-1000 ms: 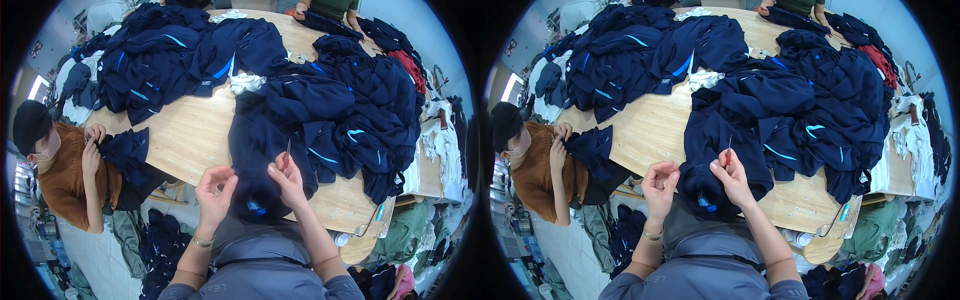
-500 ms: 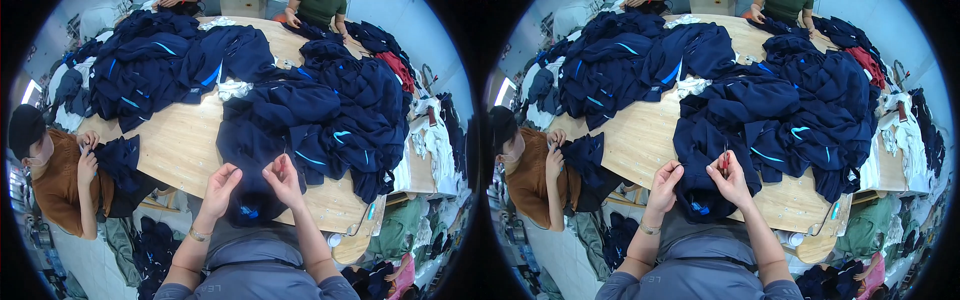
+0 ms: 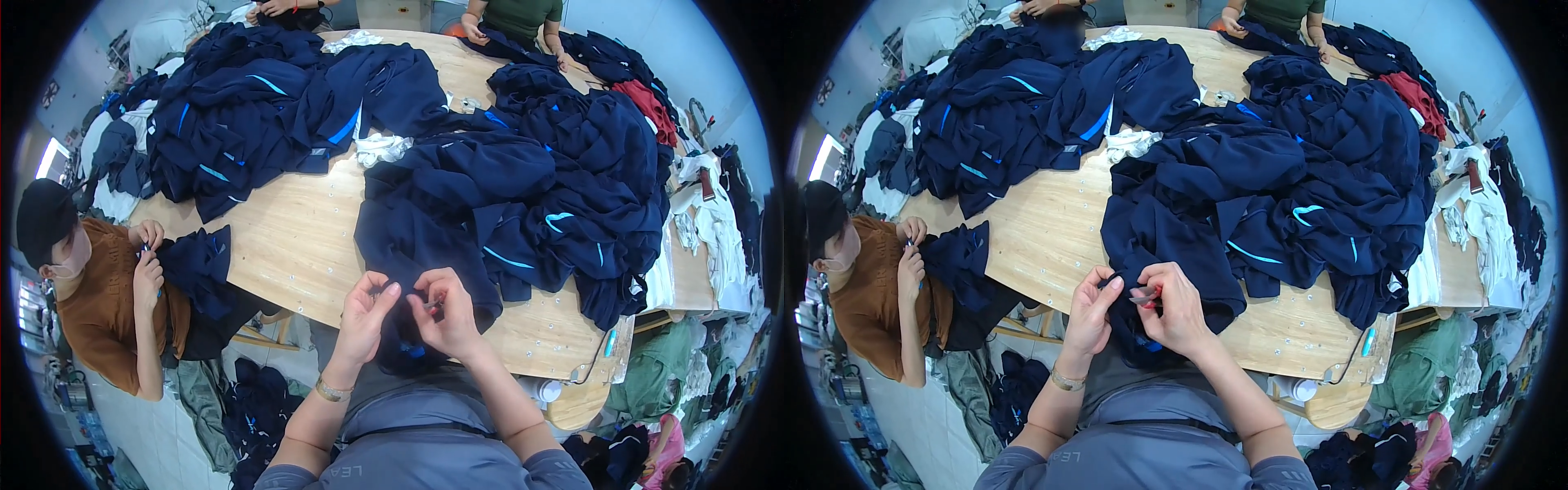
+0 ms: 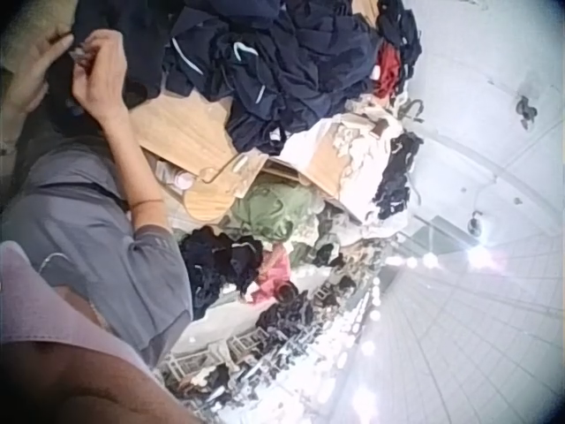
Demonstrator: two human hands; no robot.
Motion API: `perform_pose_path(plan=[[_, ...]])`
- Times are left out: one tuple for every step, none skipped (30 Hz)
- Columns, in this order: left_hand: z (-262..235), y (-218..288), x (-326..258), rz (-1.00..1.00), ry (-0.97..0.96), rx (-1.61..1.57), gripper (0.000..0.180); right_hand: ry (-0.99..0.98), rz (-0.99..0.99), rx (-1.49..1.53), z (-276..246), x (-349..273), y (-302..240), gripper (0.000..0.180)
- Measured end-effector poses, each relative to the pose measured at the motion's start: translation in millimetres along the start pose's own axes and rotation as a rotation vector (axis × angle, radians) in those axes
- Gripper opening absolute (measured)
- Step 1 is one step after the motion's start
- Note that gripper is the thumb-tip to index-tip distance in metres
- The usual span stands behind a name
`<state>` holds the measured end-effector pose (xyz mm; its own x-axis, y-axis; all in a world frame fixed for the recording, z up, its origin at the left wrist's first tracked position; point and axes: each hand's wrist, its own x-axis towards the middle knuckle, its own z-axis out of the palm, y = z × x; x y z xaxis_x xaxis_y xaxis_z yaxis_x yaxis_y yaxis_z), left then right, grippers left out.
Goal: Trimming excess loose threads from blue athletic jackets using small thread nippers.
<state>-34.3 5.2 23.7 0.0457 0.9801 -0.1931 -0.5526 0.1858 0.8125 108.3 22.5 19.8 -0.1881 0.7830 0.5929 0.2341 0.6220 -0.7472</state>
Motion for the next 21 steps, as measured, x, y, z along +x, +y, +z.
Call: perform_pose_path(plan=[[0.3, 1.3, -0.7, -0.007, 0.007, 0.021, 0.010, 0.027, 0.032, 0.045, 0.1, -1.6, 2.8, 0.028], [-1.1, 0.8, -0.5, -0.006, 0.008, 0.022, 0.010, 0.054, 0.065, 0.090, 0.3, -2.7, 4.2, 0.028], [-3.8, -0.9, -0.7, 0.005, -0.009, 0.032, 0.010, 0.116, 0.193, 0.159, -0.6, -1.8, -1.6, 0.026], [-6.2, -2.6, -0.9, 0.015, -0.026, 0.041, 0.011, 0.206, 0.214, 0.214, -1.0, 0.1, -1.2, 0.026], [-7.8, -4.1, -1.2, 0.016, -0.025, 0.042, 0.011, 0.282, 0.271, 0.285, -2.8, 0.7, -0.7, 0.027], [-10.2, -5.7, -0.8, -0.045, 0.002, -0.035, 0.011, 0.357, 0.327, 0.354, -4.8, 1.0, 0.5, 0.028], [-11.6, -6.7, -0.9, -0.106, 0.029, -0.112, 0.011, 0.348, 0.372, 0.417, -8.7, 1.2, -1.0, 0.028], [-10.5, -7.1, -2.0, -0.107, 0.028, -0.114, 0.011, 0.339, 0.417, 0.480, -13.1, 0.8, -2.4, 0.029], [-5.5, -7.1, -3.2, -0.151, 0.079, -0.212, 0.011, 0.293, 0.432, 0.479, -17.2, -3.6, -0.1, 0.028], [-0.3, -6.7, -4.1, -0.196, 0.130, -0.309, 0.011, 0.247, 0.448, 0.478, -19.6, -10.1, 2.9, 0.027], [5.9, -4.3, -4.6, -0.202, 0.125, -0.309, 0.011, 0.198, 0.482, 0.421, -19.9, -17.7, 6.5, 0.027], [13.2, -1.2, -5.7, -0.327, 0.131, -0.433, 0.012, 0.150, 0.518, 0.364, -20.8, -23.8, 7.3, 0.027], [17.6, -1.3, -5.7, -0.454, 0.137, -0.556, 0.013, 0.163, 0.531, 0.404, -18.1, -27.5, 6.8, 0.029], [17.6, -6.9, -4.9, -0.467, 0.134, -0.556, 0.013, 0.192, 0.478, 0.351, -14.9, -27.4, 7.2, 0.028], [15.5, -14.8, -6.9, -0.493, 0.116, -0.587, 0.014, 0.140, 0.502, 0.341, -15.2, -28.4, 6.0, 0.028], [13.4, -22.4, -8.9, -0.519, 0.098, -0.618, 0.014, 0.089, 0.527, 0.332, -16.0, -28.8, 5.4, 0.029], [11.9, -28.1, -11.2, -0.497, 0.088, -0.600, 0.013, 0.061, 0.524, 0.298, -15.8, -29.3, 6.3, 0.030], [12.2, -30.8, -10.0, -0.511, 0.086, -0.602, 0.013, 0.039, 0.493, 0.274, -16.0, -27.3, 7.8, 0.029], [12.2, -31.9, -8.4, -0.443, 0.067, -0.524, 0.013, -0.005, 0.477, 0.232, -18.8, -26.4, 8.5, 0.030], [11.7, -32.6, -6.8, -0.373, 0.047, -0.447, 0.013, -0.051, 0.459, 0.192, -21.7, -25.0, 8.0, 0.030], [7.7, -33.4, -3.7, -0.350, 0.004, -0.365, 0.011, -0.051, 0.461, 0.192, -24.7, -22.0, 6.8, 0.030]])
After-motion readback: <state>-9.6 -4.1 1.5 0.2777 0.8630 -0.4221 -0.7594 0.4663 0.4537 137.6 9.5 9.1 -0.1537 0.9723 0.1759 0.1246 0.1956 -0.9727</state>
